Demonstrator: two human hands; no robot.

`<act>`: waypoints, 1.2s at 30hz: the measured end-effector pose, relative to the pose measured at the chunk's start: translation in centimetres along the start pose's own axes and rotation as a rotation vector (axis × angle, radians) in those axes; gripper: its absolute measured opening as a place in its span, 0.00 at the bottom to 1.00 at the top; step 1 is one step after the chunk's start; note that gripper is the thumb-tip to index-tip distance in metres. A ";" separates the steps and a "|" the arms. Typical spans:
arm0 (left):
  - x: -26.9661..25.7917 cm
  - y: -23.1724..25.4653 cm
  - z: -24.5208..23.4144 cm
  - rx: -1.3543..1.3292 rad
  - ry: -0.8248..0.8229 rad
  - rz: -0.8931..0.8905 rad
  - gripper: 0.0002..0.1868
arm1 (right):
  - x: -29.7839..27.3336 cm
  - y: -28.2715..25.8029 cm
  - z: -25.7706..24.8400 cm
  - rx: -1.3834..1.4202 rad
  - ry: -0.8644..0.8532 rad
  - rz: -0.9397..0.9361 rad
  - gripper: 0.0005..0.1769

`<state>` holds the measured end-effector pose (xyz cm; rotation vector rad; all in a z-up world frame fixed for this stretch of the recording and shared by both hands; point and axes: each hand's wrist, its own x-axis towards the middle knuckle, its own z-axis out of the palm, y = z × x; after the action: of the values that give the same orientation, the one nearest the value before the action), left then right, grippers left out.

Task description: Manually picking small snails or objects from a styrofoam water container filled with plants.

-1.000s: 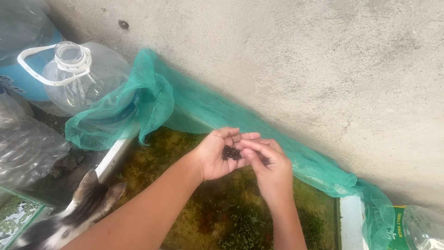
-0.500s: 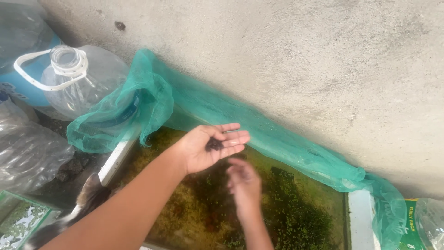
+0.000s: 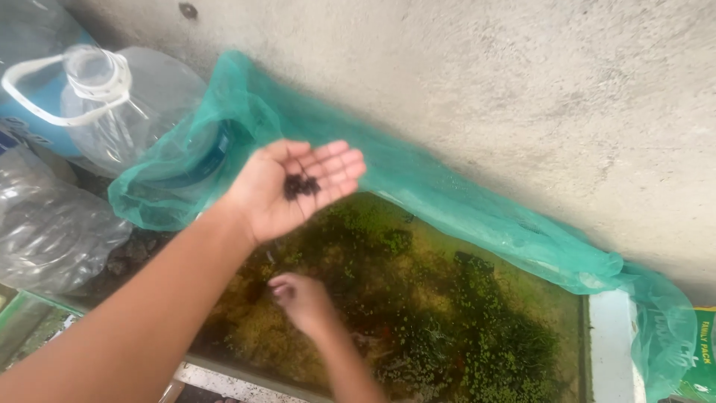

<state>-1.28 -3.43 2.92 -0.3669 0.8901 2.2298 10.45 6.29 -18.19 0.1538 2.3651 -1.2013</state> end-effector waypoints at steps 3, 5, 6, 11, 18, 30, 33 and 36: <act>0.9 0.1 -1.3 -0.170 -0.073 0.066 0.27 | 0.5 -1.7 2.5 0.010 -0.137 0.036 0.16; 1.2 0.1 -1.1 -0.202 -0.083 0.078 0.29 | 1.4 -1.0 4.4 -0.039 0.001 -0.200 0.17; 1.3 0.1 -1.3 -0.201 -0.076 0.080 0.29 | 1.5 -1.2 5.1 -0.035 -0.006 -0.201 0.17; 1.7 -0.1 -1.2 -0.274 -0.147 0.039 0.28 | 1.8 -2.0 7.1 -0.111 -0.104 -0.225 0.25; 1.7 -0.3 -1.1 -0.282 -0.169 0.024 0.28 | 1.7 -1.6 9.5 -0.257 -0.284 -0.328 0.21; 1.9 -0.2 -0.9 -0.286 -0.164 0.035 0.28 | 0.2 -4.9 8.3 -0.123 -0.396 -0.089 0.31; 1.9 -0.3 -1.0 -0.279 -0.158 0.020 0.28 | 0.2 -4.1 8.5 -0.124 -0.426 -0.050 0.30; 1.9 -0.1 -0.9 -0.265 -0.157 0.037 0.28 | 0.3 -3.6 8.4 -0.232 -0.421 -0.122 0.28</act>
<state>-2.55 -3.10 1.31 -0.2926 0.5247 2.3796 12.19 -2.51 -19.91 -0.2966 2.1361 -0.8950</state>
